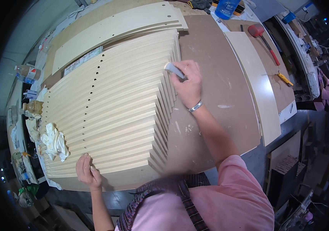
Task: The person sands and wipes a set of wooden slats using a sanding block and a cloth, applies a substance to a small wooden piece, and sands the edges of the slats.
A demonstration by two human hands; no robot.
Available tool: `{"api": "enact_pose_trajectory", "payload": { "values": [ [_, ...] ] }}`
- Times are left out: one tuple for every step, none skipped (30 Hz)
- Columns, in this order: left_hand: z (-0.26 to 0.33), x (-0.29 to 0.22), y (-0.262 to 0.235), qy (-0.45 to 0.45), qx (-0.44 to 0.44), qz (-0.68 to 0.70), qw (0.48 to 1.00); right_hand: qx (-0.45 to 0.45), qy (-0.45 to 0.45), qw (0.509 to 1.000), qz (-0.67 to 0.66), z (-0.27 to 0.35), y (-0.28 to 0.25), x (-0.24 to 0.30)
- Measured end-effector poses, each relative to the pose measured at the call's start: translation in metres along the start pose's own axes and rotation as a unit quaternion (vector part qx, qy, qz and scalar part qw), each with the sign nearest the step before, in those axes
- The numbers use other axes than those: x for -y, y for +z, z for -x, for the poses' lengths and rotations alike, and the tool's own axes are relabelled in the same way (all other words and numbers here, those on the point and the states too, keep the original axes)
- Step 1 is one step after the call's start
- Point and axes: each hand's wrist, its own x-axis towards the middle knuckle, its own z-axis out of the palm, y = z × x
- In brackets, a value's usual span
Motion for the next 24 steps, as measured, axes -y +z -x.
{"api": "enact_pose_trajectory", "payload": {
  "values": [
    [-0.001, -0.001, 0.0, 0.002, 0.0, -0.001, 1.0, -0.013, 0.012, 1.0, 0.003, 0.001, 0.0, -0.002],
    [-0.002, -0.002, 0.0, 0.004, -0.001, -0.003, 1.0, -0.026, 0.024, 0.999, 0.006, 0.001, 0.0, -0.005],
    [-0.002, -0.002, 0.0, 0.004, 0.0, -0.004, 1.0, -0.039, 0.036, 0.999, 0.01, 0.001, 0.0, -0.006],
    [-0.002, -0.003, 0.0, 0.004, 0.001, -0.005, 1.0, -0.038, 0.03, 0.999, 0.003, 0.001, -0.002, -0.006],
    [-0.002, -0.002, -0.001, 0.004, 0.003, -0.008, 1.0, -0.037, 0.025, 0.999, -0.005, 0.001, -0.005, -0.005],
    [-0.001, -0.002, -0.001, 0.003, 0.004, -0.011, 1.0, -0.035, 0.019, 0.999, -0.013, 0.001, -0.006, -0.002],
    [-0.001, -0.001, -0.001, 0.003, 0.005, -0.014, 1.0, -0.022, 0.017, 0.999, -0.024, 0.003, -0.007, 0.003],
    [0.0, -0.001, -0.001, 0.002, 0.005, -0.015, 1.0, -0.01, 0.013, 0.999, -0.034, 0.006, -0.009, 0.011],
    [0.0, -0.001, -0.001, 0.001, 0.006, -0.013, 1.0, 0.003, 0.01, 0.999, -0.043, 0.009, -0.011, 0.017],
    [0.001, 0.0, -0.001, 0.001, 0.006, -0.01, 1.0, 0.018, 0.009, 0.999, -0.047, 0.014, -0.01, 0.018],
    [0.001, 0.0, -0.001, 0.001, 0.007, -0.008, 1.0, 0.016, 0.015, 0.999, -0.044, 0.017, -0.008, 0.015],
    [0.001, 0.0, -0.001, 0.002, 0.007, -0.008, 1.0, 0.013, 0.021, 0.999, -0.041, 0.019, -0.006, 0.011],
    [0.001, 0.0, 0.0, 0.002, 0.007, -0.009, 1.0, 0.011, 0.026, 0.999, -0.038, 0.02, -0.005, 0.01],
    [0.001, 0.0, -0.001, 0.002, 0.007, -0.011, 1.0, 0.002, 0.039, 0.999, -0.036, 0.019, -0.005, 0.009],
    [0.001, 0.0, -0.001, 0.003, 0.007, -0.011, 1.0, -0.007, 0.052, 0.998, -0.034, 0.018, -0.006, 0.009],
    [0.0, -0.001, -0.001, 0.003, 0.006, -0.011, 1.0, -0.015, 0.064, 0.997, -0.032, 0.017, -0.007, 0.01],
    [-0.001, -0.002, -0.001, 0.004, 0.005, -0.01, 1.0, -0.002, 0.047, 0.998, -0.039, 0.016, -0.008, 0.013],
    [0.0, -0.002, -0.001, 0.003, 0.005, -0.009, 1.0, 0.011, 0.029, 0.998, -0.047, 0.015, -0.008, 0.018],
    [0.0, -0.002, -0.001, 0.002, 0.005, -0.008, 1.0, 0.024, 0.011, 0.998, -0.055, 0.016, -0.009, 0.021],
    [-0.001, -0.002, -0.001, 0.003, 0.004, -0.006, 1.0, 0.025, 0.018, 0.998, -0.054, 0.019, -0.008, 0.022],
    [-0.001, -0.002, -0.001, 0.004, 0.004, -0.005, 1.0, 0.026, 0.025, 0.998, -0.054, 0.023, -0.007, 0.02],
    [-0.001, -0.002, 0.0, 0.004, 0.003, -0.005, 1.0, 0.026, 0.031, 0.998, -0.054, 0.025, -0.006, 0.019],
    [-0.001, -0.001, -0.001, 0.004, 0.003, -0.007, 1.0, 0.018, 0.036, 0.998, -0.044, 0.027, -0.005, 0.017],
    [0.0, -0.002, -0.002, 0.005, 0.003, -0.01, 1.0, 0.009, 0.04, 0.999, -0.033, 0.027, -0.006, 0.014]
  ]
}}
